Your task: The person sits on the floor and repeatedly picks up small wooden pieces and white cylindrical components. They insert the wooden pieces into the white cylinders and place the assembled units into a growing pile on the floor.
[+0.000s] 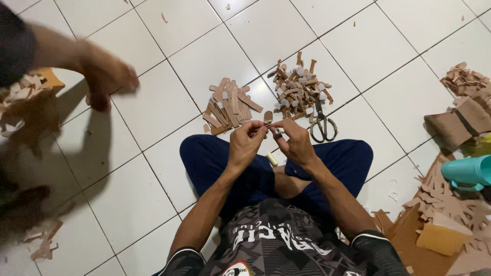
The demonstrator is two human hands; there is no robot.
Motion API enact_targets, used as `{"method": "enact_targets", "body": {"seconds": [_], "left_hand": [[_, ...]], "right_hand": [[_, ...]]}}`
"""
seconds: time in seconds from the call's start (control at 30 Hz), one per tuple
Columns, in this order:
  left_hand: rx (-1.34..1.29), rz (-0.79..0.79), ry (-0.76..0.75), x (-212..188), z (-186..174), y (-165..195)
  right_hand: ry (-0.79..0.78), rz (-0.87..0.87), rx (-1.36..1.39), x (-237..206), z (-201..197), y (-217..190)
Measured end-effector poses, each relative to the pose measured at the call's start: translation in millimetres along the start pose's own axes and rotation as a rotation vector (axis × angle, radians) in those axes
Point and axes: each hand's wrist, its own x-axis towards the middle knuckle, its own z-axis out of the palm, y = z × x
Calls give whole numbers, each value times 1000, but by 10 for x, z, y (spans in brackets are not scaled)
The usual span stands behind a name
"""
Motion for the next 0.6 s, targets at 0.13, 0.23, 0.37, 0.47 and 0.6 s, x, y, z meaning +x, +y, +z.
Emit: {"method": "enact_targets", "body": {"seconds": [0.13,0.23,0.37,0.47,0.6], "left_hand": [[61,49,87,19,45,95],[25,88,-3,4,-4,176],[100,-43,-138,45,-138,210],[170,5,-184,126,-208,133],[-270,-126,-370,173,-193,-35]], "right_hand": [[-33,371,226,25,45,39],[-59,472,260,13,34,83],[-108,441,355,18,-20,121],[-159,410,321,20,-62,111],[-98,-63,61,11,-75,56]]}}
